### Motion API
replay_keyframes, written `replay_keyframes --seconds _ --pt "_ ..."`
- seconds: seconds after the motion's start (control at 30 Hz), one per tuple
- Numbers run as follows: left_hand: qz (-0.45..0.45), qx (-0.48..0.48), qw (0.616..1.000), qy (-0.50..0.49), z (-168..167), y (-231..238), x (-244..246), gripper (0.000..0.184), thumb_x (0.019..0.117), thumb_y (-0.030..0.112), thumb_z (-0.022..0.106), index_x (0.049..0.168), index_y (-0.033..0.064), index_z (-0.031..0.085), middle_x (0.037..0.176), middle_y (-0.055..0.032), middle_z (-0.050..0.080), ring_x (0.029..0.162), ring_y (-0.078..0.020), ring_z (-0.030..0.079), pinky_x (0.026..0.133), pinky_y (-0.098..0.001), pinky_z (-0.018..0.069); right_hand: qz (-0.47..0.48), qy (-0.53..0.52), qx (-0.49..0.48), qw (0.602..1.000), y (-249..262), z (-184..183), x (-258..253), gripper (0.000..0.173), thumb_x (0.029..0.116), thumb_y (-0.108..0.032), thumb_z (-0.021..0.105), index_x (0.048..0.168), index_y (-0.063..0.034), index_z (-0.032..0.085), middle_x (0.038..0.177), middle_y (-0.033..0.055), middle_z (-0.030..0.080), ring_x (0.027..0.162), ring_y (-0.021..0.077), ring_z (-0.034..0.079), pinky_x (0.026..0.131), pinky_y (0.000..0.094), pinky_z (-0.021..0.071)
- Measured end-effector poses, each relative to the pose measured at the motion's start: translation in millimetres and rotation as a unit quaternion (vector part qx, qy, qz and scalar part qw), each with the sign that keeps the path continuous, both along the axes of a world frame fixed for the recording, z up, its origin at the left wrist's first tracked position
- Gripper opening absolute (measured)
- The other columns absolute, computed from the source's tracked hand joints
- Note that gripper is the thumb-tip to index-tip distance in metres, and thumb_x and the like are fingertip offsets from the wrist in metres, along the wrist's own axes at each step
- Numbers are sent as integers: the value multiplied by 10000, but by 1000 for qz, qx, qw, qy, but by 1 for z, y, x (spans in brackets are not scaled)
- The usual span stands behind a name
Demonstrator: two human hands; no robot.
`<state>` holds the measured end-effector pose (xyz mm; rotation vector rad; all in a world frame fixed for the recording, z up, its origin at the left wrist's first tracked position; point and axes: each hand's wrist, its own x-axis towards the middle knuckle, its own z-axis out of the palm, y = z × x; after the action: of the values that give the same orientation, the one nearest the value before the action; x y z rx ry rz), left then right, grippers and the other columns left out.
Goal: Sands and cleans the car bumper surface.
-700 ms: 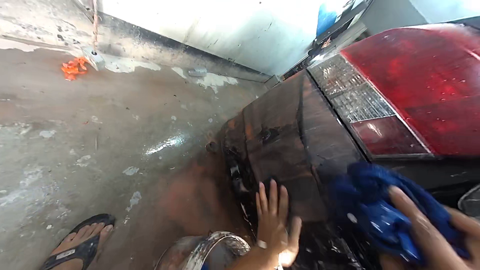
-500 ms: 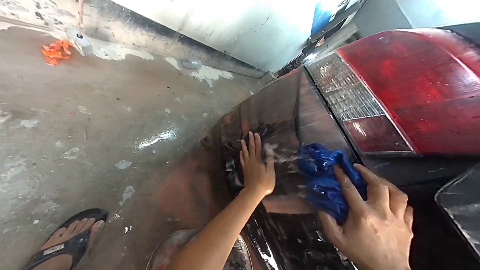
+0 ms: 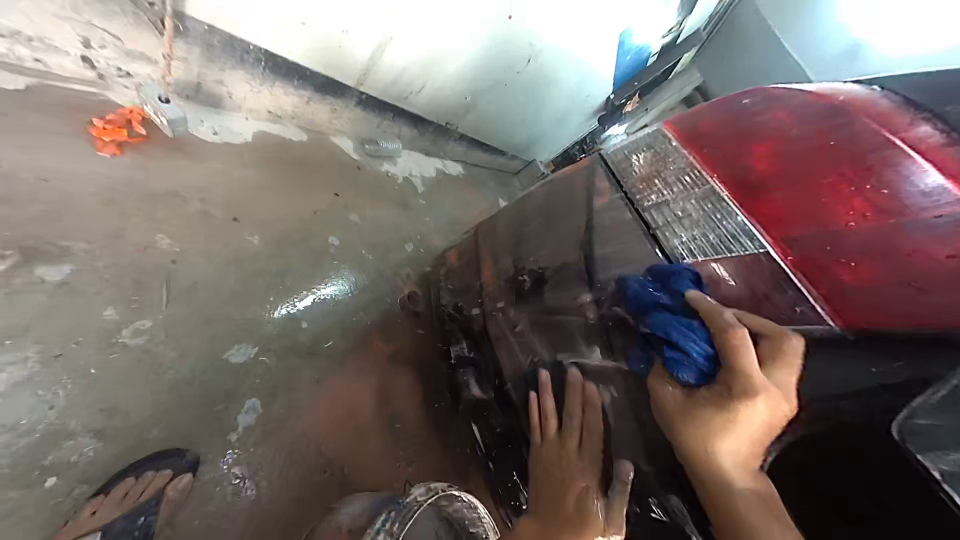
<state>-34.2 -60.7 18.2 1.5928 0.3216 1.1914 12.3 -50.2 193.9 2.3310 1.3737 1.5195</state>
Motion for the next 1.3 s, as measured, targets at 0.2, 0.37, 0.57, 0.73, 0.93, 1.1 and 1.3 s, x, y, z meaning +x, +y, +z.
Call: replay_keyframes --seconds 0.2,0.37,0.57,0.73,0.93,1.1,1.3 --pt "-34 -151 986 65 -9 93 51 672 1089 477 249 1642 97 203 1721 -73 144 1589 -285 91 1275 -540 99 4 -2 -49 999 -47 3 -12 516 822 -246 648 1295 -42 674 1215 283 620 1111 409 613 924 513 502" --pt "-4 -90 995 41 -12 13 4 785 1065 510 215 1557 -95 306 1633 -282 279 1541 -459 190 1255 -624 164 58 8 -33 998 -63 -10 -9 473 862 -225 679 1246 49 635 1145 270 628 1108 310 600 1025 361 454" --pt "-54 -181 981 52 -20 107 52 672 1099 445 267 1644 68 153 1725 -101 101 1593 -282 58 1282 -520 93 87 13 -4 996 -69 -13 2 460 859 -208 653 1232 61 643 1151 267 639 1124 313 596 1046 382 436" --pt "-34 -41 999 5 -9 -8 -11 781 1046 522 273 1534 -81 364 1610 -273 338 1529 -443 241 1238 -604 203 84 57 -17 995 -66 -11 1 474 880 -173 656 1256 110 601 1181 303 628 1159 305 600 1069 350 438" --pt "-47 -177 982 54 -18 95 45 679 1097 460 253 1643 66 159 1727 -93 98 1593 -269 67 1282 -511 111 76 50 11 996 -73 -16 0 498 842 -167 657 1265 93 615 1226 293 632 1186 344 597 1076 410 447" --pt "-26 -41 999 -6 -3 3 -5 797 1065 551 183 1555 -56 349 1632 -246 313 1543 -407 232 1253 -583 196 90 62 -9 994 -69 -13 2 472 875 -150 661 1256 121 598 1192 297 629 1164 300 606 1075 363 445" --pt "-36 -182 982 27 -26 91 53 678 1097 443 276 1633 39 179 1716 -124 140 1589 -254 101 1294 -477 114 67 32 3 997 -70 -13 -3 500 838 -207 680 1265 50 640 1189 266 641 1142 332 602 1039 422 455"
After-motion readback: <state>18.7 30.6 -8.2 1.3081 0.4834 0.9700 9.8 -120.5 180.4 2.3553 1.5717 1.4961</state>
